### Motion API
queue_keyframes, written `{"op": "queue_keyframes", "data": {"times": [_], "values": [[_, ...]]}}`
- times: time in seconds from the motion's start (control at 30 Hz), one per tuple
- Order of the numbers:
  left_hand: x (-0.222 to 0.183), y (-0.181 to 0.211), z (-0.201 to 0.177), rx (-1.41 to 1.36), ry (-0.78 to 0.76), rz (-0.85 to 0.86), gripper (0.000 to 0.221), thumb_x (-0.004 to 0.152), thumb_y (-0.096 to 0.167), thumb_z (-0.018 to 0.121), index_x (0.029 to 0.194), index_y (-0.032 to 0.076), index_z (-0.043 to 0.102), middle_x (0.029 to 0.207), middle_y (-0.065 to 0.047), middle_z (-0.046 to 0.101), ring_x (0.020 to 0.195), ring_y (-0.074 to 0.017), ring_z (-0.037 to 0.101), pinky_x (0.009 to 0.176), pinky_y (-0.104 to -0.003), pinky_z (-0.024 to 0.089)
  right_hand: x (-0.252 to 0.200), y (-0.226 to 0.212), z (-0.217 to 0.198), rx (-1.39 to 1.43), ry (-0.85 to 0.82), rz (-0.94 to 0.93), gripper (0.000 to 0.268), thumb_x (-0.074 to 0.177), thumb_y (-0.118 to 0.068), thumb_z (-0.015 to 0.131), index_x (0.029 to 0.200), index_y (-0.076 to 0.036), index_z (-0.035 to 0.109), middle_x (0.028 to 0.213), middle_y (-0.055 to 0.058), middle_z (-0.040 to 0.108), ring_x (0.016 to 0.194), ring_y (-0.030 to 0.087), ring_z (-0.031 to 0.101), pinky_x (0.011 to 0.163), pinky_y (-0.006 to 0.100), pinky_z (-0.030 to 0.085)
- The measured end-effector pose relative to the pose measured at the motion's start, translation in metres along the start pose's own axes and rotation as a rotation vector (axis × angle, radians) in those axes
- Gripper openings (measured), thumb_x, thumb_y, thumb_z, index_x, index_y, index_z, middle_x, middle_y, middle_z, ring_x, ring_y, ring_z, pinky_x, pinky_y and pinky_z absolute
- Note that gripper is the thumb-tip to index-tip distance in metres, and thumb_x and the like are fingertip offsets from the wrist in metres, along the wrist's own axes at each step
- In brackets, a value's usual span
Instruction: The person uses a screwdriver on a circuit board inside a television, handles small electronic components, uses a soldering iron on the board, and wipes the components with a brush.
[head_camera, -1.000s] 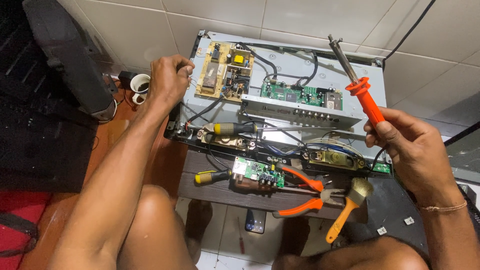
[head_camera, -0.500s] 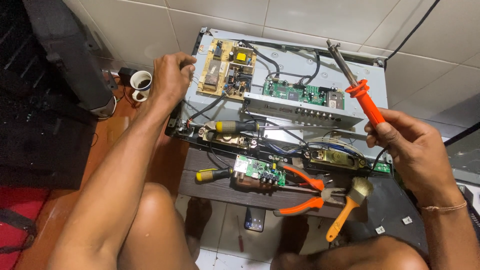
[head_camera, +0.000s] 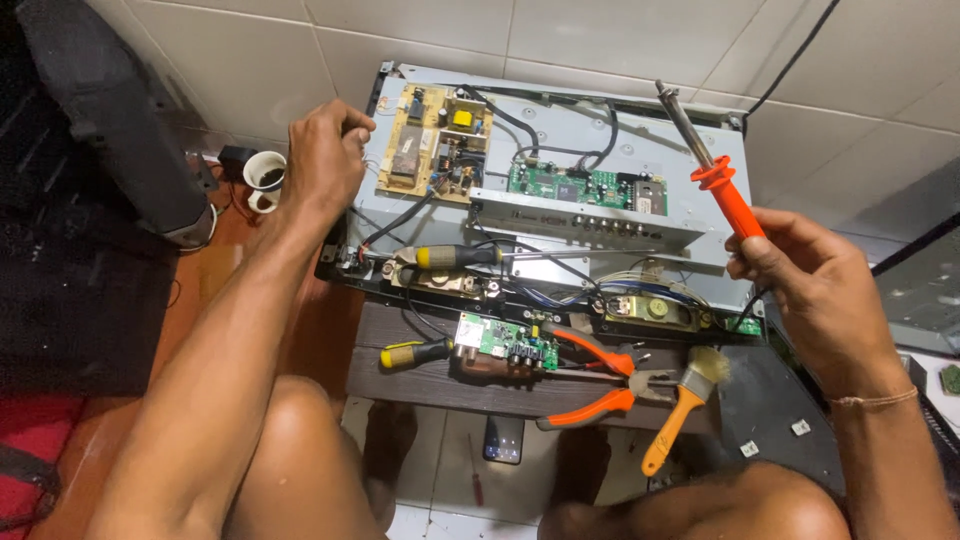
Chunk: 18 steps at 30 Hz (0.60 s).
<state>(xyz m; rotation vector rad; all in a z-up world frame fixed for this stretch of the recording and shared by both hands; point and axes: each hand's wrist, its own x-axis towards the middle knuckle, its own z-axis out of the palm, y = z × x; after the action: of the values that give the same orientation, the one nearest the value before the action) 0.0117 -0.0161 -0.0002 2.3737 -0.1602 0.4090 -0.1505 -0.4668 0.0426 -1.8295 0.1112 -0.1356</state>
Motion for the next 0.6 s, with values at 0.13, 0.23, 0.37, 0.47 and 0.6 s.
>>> {"op": "queue_keyframes", "data": {"times": [0.13, 0.23, 0.37, 0.47, 0.6], "values": [[-0.001, -0.008, 0.002, -0.023, -0.048, 0.002, 0.016, 0.099, -0.004, 0.061, 0.112, 0.001, 0.069, 0.118, -0.020, 0.070, 0.104, -0.0321, 0.069, 0.089, -0.039, 0.062, 0.002, 0.010, -0.007, -0.077, 0.012, -0.040, 0.032, 0.101, -0.013, 0.062, 0.130, 0.000, 0.060, 0.108, 0.012, 0.066, 0.088, 0.019, 0.061, 0.088, 0.028, 0.047], [0.000, -0.012, 0.002, 0.026, -0.018, 0.053, 0.014, 0.099, -0.006, 0.065, 0.110, 0.000, 0.071, 0.114, -0.020, 0.072, 0.099, -0.0315, 0.071, 0.083, -0.039, 0.064, 0.005, 0.019, -0.015, -0.069, 0.012, -0.035, 0.032, 0.101, -0.009, 0.061, 0.132, 0.000, 0.056, 0.109, 0.012, 0.065, 0.091, 0.021, 0.064, 0.091, 0.029, 0.049], [-0.004, -0.014, -0.001, 0.058, -0.040, 0.045, 0.013, 0.101, -0.006, 0.064, 0.109, 0.000, 0.072, 0.113, -0.020, 0.072, 0.096, -0.0312, 0.070, 0.082, -0.042, 0.063, 0.006, 0.031, -0.024, -0.119, 0.030, 0.038, 0.025, 0.102, -0.008, 0.061, 0.127, -0.006, 0.055, 0.112, 0.011, 0.067, 0.094, 0.019, 0.065, 0.091, 0.028, 0.049], [-0.005, -0.015, -0.001, 0.085, -0.049, 0.066, 0.014, 0.101, -0.007, 0.065, 0.111, 0.000, 0.073, 0.111, -0.019, 0.074, 0.093, -0.0304, 0.072, 0.076, -0.042, 0.063, 0.008, 0.043, -0.033, -0.054, 0.075, 0.089, 0.029, 0.098, -0.006, 0.064, 0.126, -0.006, 0.056, 0.111, 0.010, 0.064, 0.094, 0.019, 0.066, 0.090, 0.029, 0.054], [0.003, -0.049, 0.005, 0.179, -0.007, 0.185, 0.012, 0.101, -0.002, 0.070, 0.107, 0.002, 0.079, 0.102, -0.017, 0.077, 0.087, -0.0336, 0.071, 0.067, -0.049, 0.056, 0.018, 0.085, -0.048, 0.010, 0.123, 0.182, 0.035, 0.092, -0.001, 0.065, 0.124, -0.007, 0.052, 0.095, 0.013, 0.067, 0.073, 0.021, 0.066, 0.070, 0.028, 0.056]]}}
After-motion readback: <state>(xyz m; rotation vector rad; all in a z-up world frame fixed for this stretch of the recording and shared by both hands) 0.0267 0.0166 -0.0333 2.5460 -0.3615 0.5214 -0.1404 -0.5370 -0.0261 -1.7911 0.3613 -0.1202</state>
